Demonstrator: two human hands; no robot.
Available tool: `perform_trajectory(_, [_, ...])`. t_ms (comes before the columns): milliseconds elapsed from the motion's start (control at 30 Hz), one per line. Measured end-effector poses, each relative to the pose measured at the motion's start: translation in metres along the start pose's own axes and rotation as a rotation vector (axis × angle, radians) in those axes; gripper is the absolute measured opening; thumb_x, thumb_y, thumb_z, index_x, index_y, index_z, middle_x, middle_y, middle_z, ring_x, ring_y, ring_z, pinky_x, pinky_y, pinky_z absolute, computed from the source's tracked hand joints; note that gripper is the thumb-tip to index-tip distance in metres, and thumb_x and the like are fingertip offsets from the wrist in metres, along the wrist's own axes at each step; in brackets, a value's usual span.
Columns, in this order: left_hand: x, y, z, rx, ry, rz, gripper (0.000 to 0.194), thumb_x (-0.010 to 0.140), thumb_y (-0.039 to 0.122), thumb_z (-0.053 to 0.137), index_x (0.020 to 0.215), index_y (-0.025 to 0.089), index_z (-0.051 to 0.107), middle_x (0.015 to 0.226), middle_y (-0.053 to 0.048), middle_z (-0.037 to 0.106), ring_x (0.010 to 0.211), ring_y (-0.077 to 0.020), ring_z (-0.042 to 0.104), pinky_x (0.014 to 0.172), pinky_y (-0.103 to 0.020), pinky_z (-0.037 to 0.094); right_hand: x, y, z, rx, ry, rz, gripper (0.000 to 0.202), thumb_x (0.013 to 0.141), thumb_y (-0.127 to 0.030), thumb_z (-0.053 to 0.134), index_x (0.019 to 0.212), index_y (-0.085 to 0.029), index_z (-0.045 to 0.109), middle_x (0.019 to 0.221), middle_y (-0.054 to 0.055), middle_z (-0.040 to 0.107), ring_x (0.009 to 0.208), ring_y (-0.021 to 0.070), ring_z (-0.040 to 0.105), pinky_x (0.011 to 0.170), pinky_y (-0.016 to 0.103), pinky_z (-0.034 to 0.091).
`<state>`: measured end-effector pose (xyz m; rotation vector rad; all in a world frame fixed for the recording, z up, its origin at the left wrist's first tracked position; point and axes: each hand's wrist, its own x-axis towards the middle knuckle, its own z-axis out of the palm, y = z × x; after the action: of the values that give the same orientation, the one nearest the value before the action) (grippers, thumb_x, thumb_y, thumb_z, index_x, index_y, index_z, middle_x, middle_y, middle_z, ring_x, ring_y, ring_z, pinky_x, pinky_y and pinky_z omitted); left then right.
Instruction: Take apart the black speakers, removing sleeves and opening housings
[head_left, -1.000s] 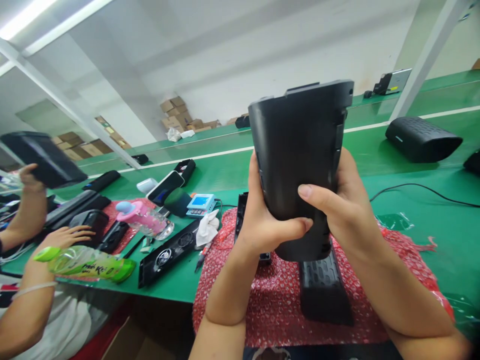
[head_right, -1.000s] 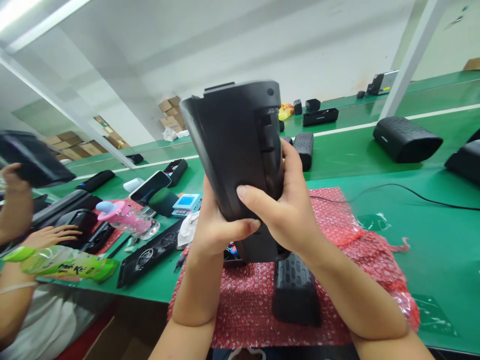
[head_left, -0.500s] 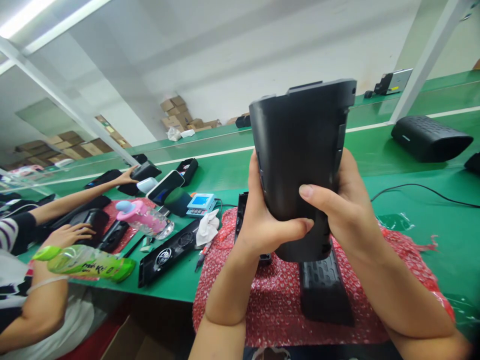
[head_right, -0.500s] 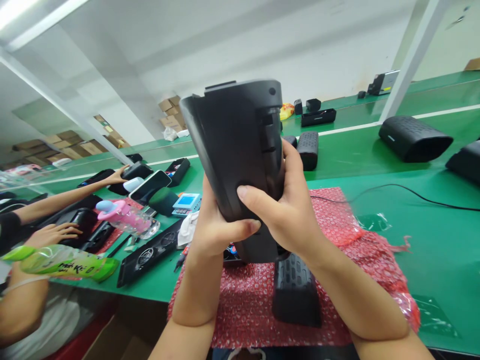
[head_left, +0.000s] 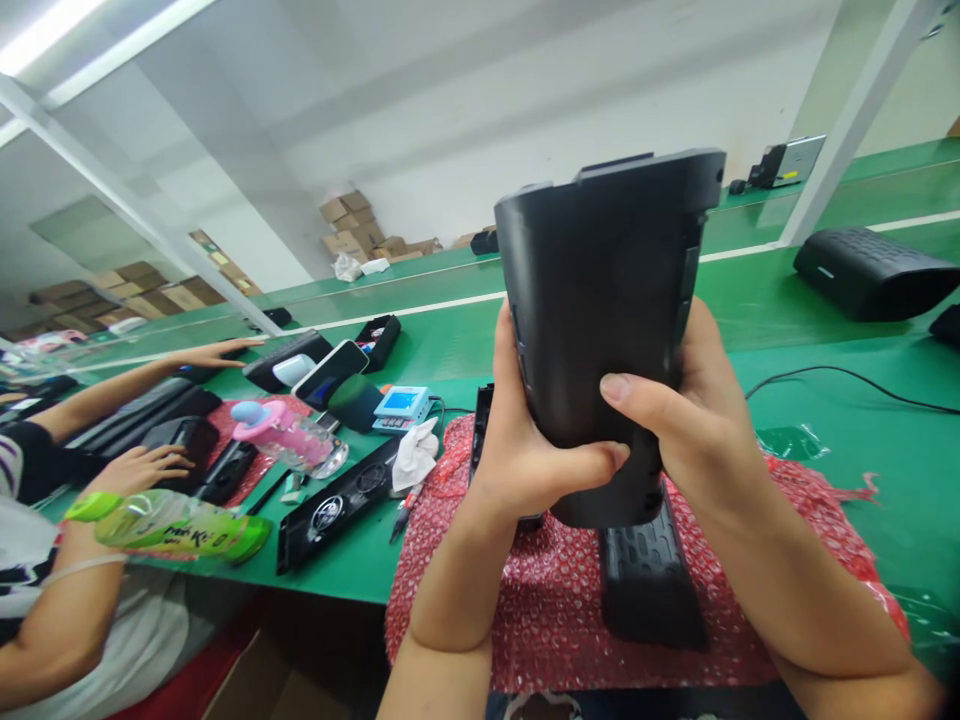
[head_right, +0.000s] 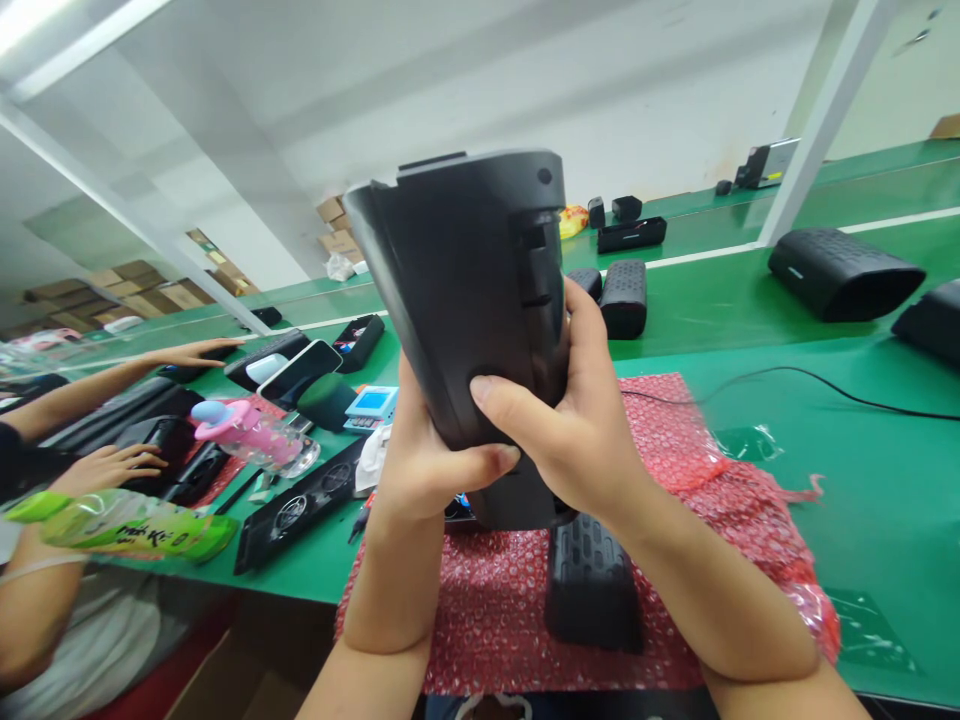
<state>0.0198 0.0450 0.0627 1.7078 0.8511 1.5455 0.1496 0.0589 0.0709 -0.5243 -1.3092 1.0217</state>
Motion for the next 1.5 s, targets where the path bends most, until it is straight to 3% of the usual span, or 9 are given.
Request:
perform_trajectory(967, [-0.0048,0.0009,-0.0003,-0.004,-0.007,-0.004,0.125,0.061,0.048,0.087,0.153,0.038,0.003,0.143,-0.008,0.047,0.131,-0.0375,0.05,0.109,-0.054,0.045,-0.0067,-0.0067,0.0007,-0.056,0.051,0.009,0.059,0.073,-0.039,0.073,0.126,-0.031,0.048,0.123,0.003,0.062,0.117,0.0293,0.059,0.097,0.049,0.055])
perform_trajectory(1133, [-0.0053,-0.0008,-0.0016,-0.009,-0.021,0.019,0.125,0.062,0.044,0.087,0.154,0.036,0.002,0.145,-0.009,0.045,0.129,-0.0364,0.052,0.105,-0.052,0.049,-0.008,-0.0071,0.0002,-0.076,0.037,-0.011,0.054,0.076,-0.037,0.072,0.125,-0.032,0.05,0.124,0.003,0.062,0.118,0.0288,0.06,0.097,0.048,0.055])
perform_trajectory(1500, [-0.0067,0.0014,-0.0014,0.044,-0.036,0.043,0.119,0.065,0.048,0.085,0.153,0.037,0.006,0.139,-0.008,0.051,0.121,-0.0341,0.058,0.098,-0.048,0.054,-0.0086,-0.0024,-0.0007,-0.043,-0.032,-0.065,0.064,0.082,-0.042,0.069,0.138,-0.033,0.038,0.129,0.003,0.058,0.12,0.029,0.058,0.099,0.049,0.055])
